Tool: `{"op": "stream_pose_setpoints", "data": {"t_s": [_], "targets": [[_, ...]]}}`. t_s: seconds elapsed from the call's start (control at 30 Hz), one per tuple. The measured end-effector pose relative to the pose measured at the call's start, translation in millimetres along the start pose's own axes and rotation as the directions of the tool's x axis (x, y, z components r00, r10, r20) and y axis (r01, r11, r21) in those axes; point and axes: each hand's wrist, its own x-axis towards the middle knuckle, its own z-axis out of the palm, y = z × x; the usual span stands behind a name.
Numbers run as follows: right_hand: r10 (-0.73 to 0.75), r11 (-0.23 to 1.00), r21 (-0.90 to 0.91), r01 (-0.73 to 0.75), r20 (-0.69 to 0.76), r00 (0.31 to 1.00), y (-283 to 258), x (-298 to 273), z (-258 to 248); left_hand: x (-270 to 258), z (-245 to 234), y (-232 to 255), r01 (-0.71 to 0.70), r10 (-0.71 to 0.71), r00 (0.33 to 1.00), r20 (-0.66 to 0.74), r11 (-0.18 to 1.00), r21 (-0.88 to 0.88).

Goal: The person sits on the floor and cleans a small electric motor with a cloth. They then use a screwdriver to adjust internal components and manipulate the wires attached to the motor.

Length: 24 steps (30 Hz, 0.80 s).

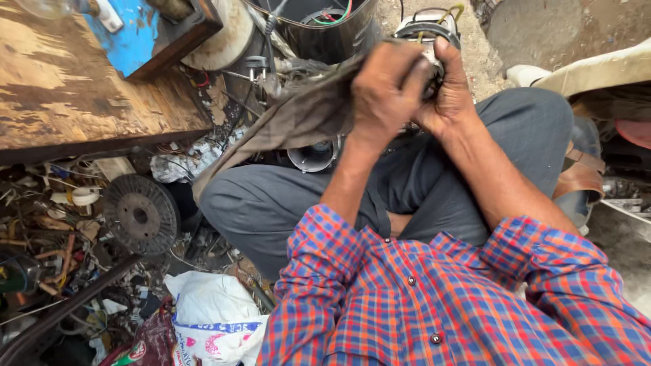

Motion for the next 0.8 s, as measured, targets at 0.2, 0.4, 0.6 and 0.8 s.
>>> {"op": "stream_pose_setpoints", "data": {"t_s": [0.2, 0.4, 0.6, 0.8], "targets": [[0.034, 0.997, -0.062, -0.037, -0.062, 0.998, -3, -8, 13, -8, -10, -9, -0.054, 0.057, 0.994, -0.09, 0.998, 0.038], [0.018, 0.996, -0.086, -0.025, -0.088, 0.996, -4, -8, 17, -36, 2, -32, 0.038, -0.036, 0.995, -0.091, 0.999, 0.013], [0.015, 0.985, -0.168, -0.04, -0.149, 0.989, -3, -11, 28, -31, 3, -49, 0.276, -0.372, 0.92, -0.123, 0.838, -0.471], [-0.112, 0.987, -0.132, 0.094, -0.139, 0.984, -8, -12, 25, -61, -14, -10, -0.127, 0.093, 0.989, 0.119, 0.939, 0.318]]}}
